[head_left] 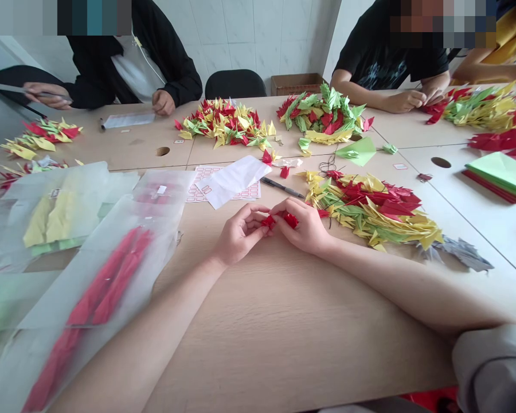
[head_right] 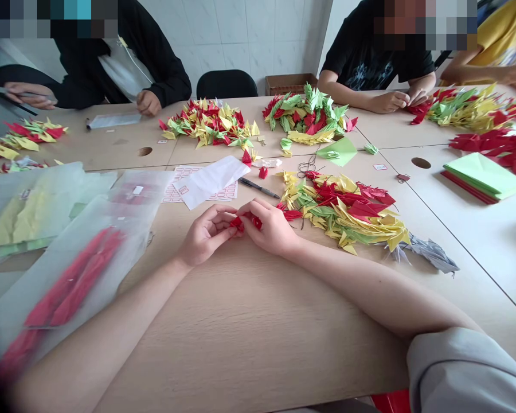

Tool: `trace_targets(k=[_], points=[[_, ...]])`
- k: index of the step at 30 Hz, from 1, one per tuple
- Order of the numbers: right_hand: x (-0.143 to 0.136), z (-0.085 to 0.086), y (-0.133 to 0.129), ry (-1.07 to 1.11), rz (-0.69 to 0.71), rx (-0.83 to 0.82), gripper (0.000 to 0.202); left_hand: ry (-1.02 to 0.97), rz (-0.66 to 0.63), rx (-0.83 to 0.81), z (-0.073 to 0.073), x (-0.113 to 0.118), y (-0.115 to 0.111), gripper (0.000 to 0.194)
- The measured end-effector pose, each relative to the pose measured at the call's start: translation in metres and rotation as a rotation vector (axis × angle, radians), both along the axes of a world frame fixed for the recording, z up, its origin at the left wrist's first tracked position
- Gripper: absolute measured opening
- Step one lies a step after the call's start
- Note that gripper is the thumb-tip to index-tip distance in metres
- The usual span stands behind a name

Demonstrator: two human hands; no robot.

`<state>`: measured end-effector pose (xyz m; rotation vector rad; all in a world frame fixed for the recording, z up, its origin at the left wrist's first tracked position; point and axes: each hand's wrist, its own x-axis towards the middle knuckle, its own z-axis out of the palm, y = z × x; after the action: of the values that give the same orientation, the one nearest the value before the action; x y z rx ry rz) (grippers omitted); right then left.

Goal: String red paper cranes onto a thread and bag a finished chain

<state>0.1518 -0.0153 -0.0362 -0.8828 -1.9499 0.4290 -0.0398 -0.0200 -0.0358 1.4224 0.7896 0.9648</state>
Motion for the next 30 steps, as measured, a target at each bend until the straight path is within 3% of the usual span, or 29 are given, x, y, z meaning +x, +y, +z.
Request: trace_targets(k=[10,18,24,30], points=[[0.004,0.008,-0.002,-0.005,0.069,-0.029,0.012,-0.05,0.074,-0.076,0.003,-0.001,0.002,0.036],[0.0,0.001,0.0,-0.028,-0.001,0.064,0.01,-0.016,0.108,-0.004,0.002,0.0,0.002,0.032],[0.001,0.0,0.002,-0.069,0.059,-0.006,0.006,0.036,0.069,0.065,0.003,-0.003,0.0,0.027],[0.0,0.009,0.0,0.072,0.02,-0.118,0.009,0.025,0.122,0.087,0.002,-0.002,0.002,0.028]])
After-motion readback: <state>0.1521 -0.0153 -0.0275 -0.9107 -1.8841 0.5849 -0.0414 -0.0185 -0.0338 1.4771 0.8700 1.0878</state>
